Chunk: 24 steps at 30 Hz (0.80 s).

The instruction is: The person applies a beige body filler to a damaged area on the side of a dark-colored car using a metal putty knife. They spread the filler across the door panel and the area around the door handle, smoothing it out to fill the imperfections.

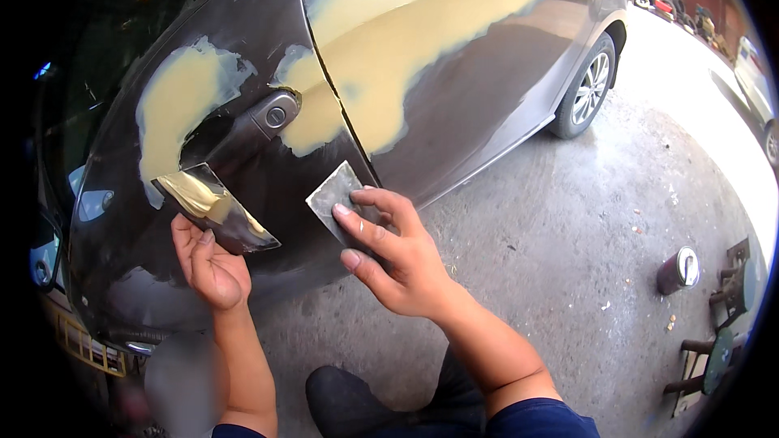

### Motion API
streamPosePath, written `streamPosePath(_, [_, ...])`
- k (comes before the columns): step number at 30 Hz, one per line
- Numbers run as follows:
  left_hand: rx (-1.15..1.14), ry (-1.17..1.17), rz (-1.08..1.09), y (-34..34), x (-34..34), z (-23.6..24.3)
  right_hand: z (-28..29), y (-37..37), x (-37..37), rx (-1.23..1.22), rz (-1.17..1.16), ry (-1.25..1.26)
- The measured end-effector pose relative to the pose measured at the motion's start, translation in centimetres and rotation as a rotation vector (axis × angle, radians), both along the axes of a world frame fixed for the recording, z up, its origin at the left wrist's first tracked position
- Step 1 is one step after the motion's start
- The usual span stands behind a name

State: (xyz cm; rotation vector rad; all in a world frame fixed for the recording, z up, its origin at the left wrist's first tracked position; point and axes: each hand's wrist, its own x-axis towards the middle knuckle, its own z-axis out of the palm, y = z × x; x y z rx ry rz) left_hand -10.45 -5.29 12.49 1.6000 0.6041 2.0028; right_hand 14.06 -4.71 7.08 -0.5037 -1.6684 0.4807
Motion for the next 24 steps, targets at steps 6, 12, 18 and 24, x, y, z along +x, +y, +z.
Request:
streamPosePath(6, [-0.171, -0.216, -0.12, -3.3, 6.4, -3.0, -4.6, 0.5, 1.2, 0.074, 0.296, -0.059])
streamPosePath(12, [-0.163, -0.228, -0.088, -3.9, 4.1, -3.0, -5.1, 4.5, 1.9, -0.133, 0.029, 0.363])
streamPosePath(18, [-0.237, -0.247, -0.037, -5.3, 3.5, -4.5, -3.5, 7.8, 0.8, -0.104, 0.079, 0.307])
streamPosePath(24, [-0.262, -0.28, -0.043, -6.5, 4.4, -5.3, 0.3, 9.6, 0.0, -0.025, 0.14, 0.339])
